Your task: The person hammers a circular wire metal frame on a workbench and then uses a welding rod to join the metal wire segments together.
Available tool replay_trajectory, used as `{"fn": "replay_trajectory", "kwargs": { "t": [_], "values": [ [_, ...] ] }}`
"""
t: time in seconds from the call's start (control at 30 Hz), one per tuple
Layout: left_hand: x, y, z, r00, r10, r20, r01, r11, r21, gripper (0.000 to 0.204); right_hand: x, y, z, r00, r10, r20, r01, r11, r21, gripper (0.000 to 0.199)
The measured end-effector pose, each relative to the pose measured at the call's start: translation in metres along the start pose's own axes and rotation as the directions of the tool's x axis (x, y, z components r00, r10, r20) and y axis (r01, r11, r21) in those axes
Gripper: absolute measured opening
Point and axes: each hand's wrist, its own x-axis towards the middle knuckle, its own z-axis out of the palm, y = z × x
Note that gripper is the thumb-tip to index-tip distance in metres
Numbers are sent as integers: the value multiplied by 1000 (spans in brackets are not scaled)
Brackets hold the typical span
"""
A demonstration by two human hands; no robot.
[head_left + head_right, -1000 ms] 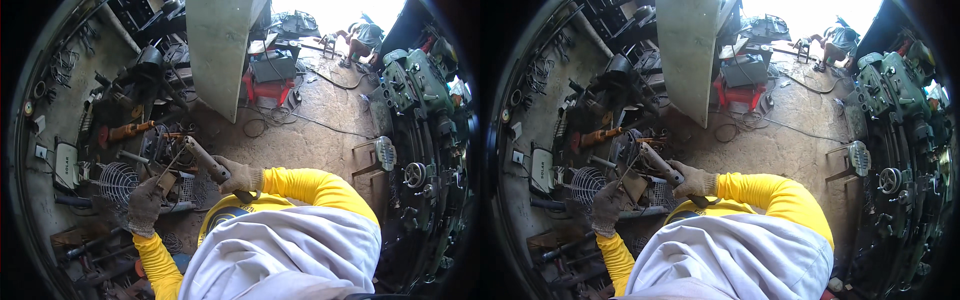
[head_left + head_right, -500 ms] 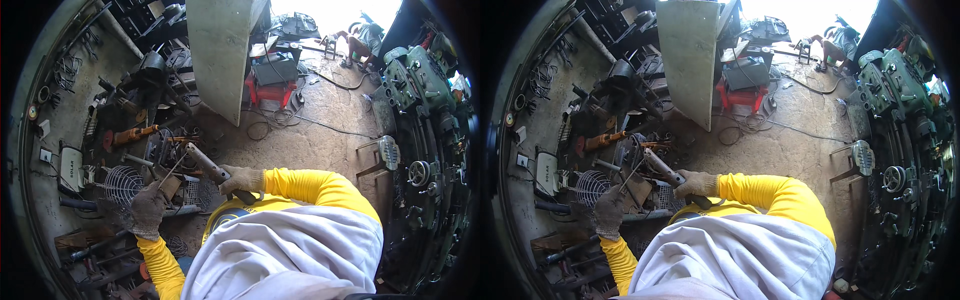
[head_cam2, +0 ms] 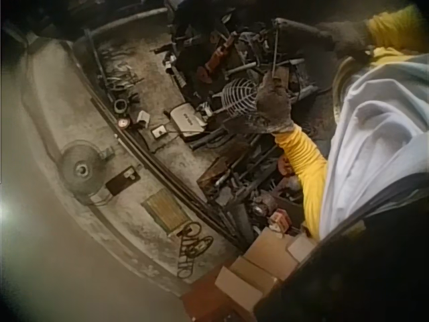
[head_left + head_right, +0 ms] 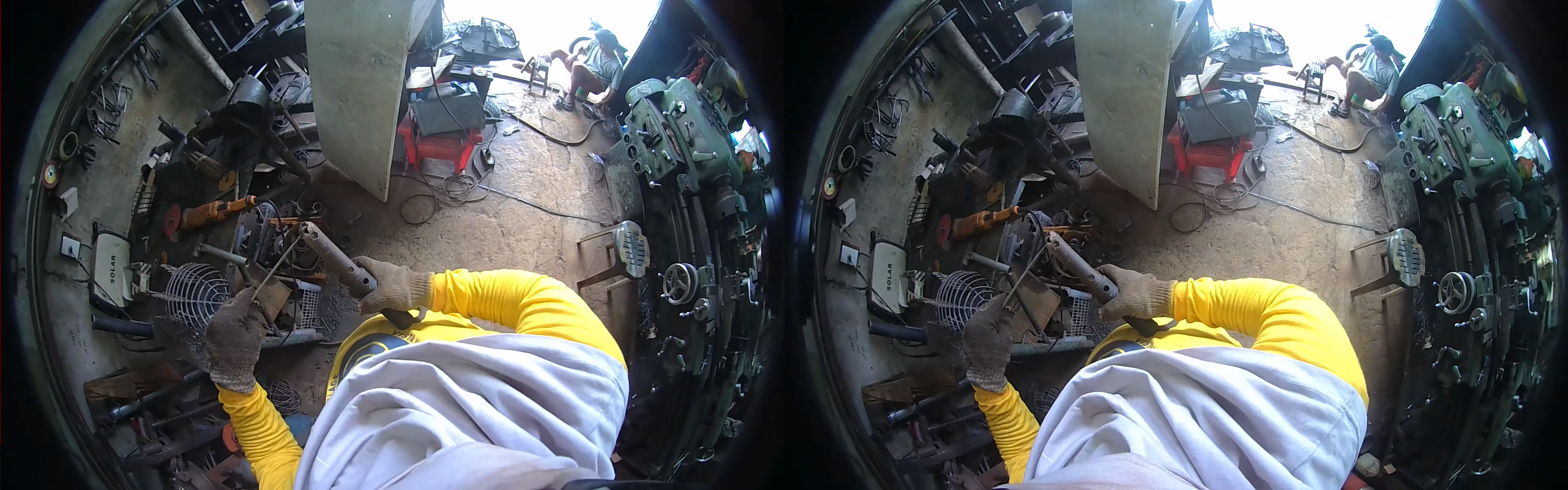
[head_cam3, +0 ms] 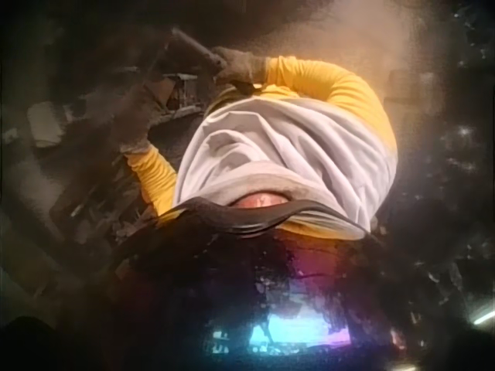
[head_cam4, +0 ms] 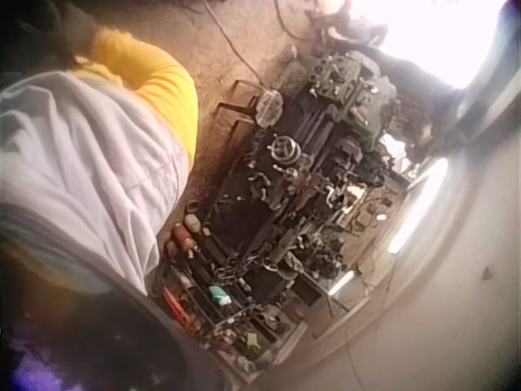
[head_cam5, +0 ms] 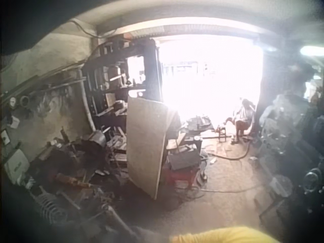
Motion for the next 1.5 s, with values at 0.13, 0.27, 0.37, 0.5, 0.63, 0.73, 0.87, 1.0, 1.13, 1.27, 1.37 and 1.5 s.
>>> {"fn": "replay_trajectory", "kwargs": {
  "t": [0.13,0.27,0.37,0.5,0.63,0.73,0.87,1.0,1.13,1.27,1.37,1.5],
  "values": [
    [0,6,-7,999,-31,28,31,1000,4,30,2,6,3,999,-43,-27,46,993,106,78],
    [-2,12,-17,1000,-6,-14,6,1000,16,30,-5,5,1,989,-137,60,102,913,396,73],
    [3,17,-23,999,-35,31,35,999,3,29,-7,14,0,989,-118,87,56,851,522,74],
    [-4,10,-18,999,-42,19,43,999,-5,27,-8,9,1,987,-98,129,12,837,547,80],
    [-6,5,-15,1000,-22,17,22,1000,6,27,-2,17,2,986,-123,114,31,799,601,82],
    [-3,11,-17,999,-31,36,32,999,-31,27,-1,15,1,985,-120,128,28,828,560,83],
    [-2,12,-20,998,-44,44,45,999,-21,27,2,8,0,982,-111,150,17,854,520,82],
    [-3,11,-23,999,-40,35,42,998,-47,27,4,8,-2,985,-77,157,-5,885,466,79],
    [-3,13,-26,999,-19,33,20,1000,-24,28,6,7,0,989,-90,117,31,903,428,79],
    [-4,15,-26,996,-60,67,60,998,5,29,8,8,1,988,-115,106,63,912,406,77],
    [4,21,-30,991,-79,112,78,997,13,30,7,3,-4,993,-85,81,55,947,317,75],
    [5,27,-27,996,-46,72,46,999,-3,31,7,12,-4,997,-60,43,50,977,207,85]
  ]
}}
